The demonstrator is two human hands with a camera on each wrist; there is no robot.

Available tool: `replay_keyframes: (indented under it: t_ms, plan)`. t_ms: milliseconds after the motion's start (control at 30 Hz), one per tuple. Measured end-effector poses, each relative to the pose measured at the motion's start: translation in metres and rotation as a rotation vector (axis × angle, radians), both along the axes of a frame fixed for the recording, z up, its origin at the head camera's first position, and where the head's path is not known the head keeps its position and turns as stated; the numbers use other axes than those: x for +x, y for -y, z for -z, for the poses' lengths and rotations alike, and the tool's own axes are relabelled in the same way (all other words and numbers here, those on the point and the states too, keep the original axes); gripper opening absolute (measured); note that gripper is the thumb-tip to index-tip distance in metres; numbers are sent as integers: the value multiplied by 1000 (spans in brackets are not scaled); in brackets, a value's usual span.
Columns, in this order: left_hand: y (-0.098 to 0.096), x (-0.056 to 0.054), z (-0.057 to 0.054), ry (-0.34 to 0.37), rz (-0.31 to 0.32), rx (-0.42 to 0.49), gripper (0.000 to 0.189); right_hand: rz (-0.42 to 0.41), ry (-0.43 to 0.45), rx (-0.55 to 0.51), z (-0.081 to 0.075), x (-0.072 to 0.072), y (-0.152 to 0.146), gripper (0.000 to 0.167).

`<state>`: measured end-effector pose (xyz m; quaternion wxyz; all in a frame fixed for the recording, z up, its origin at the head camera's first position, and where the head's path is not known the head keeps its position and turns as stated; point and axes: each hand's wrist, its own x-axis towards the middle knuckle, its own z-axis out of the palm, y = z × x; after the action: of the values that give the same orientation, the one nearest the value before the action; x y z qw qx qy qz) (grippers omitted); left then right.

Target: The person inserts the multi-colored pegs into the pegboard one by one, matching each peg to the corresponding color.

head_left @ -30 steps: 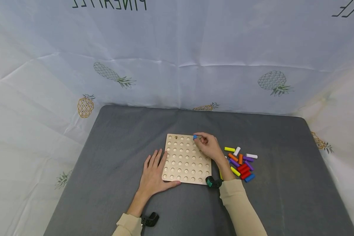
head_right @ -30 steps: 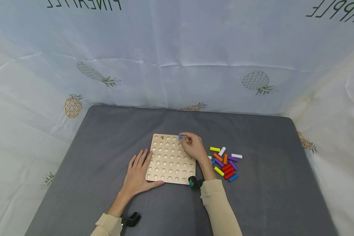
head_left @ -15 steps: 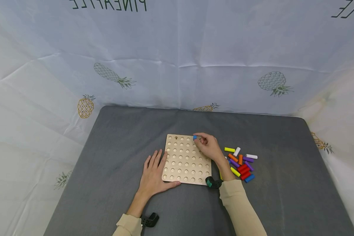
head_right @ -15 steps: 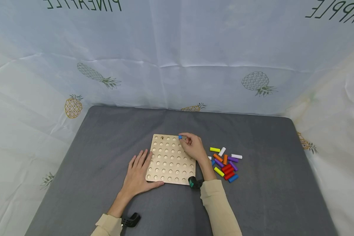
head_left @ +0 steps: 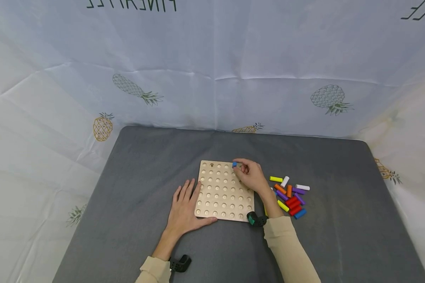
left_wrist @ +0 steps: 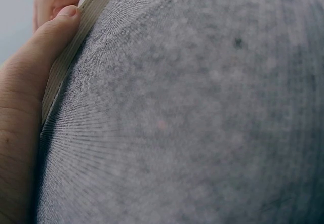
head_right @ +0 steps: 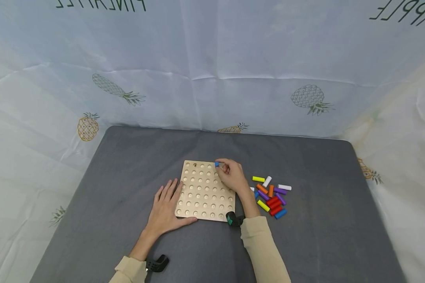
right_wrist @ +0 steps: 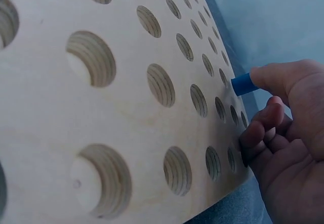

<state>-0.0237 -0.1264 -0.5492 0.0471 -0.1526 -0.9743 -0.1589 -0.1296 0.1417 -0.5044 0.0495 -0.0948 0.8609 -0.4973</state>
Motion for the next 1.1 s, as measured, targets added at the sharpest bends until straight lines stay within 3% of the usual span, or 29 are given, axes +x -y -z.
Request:
replay_keyframes:
  t_ms: [333, 533, 800, 1100]
  plan:
    - [1, 0, 0, -6, 2, -9, 129, 5, 18, 31, -5, 4, -5, 38]
    - [1, 0, 0, -11, 0, -10, 129, -12, 11, 20, -5, 8, -15, 30]
    - [1, 0, -3, 13, 1, 0, 128, -117, -9, -12, -10, 19, -40, 21]
    - [1, -1, -4, -1, 10, 10, 128, -231, -3, 29, -22, 37, -66, 22]
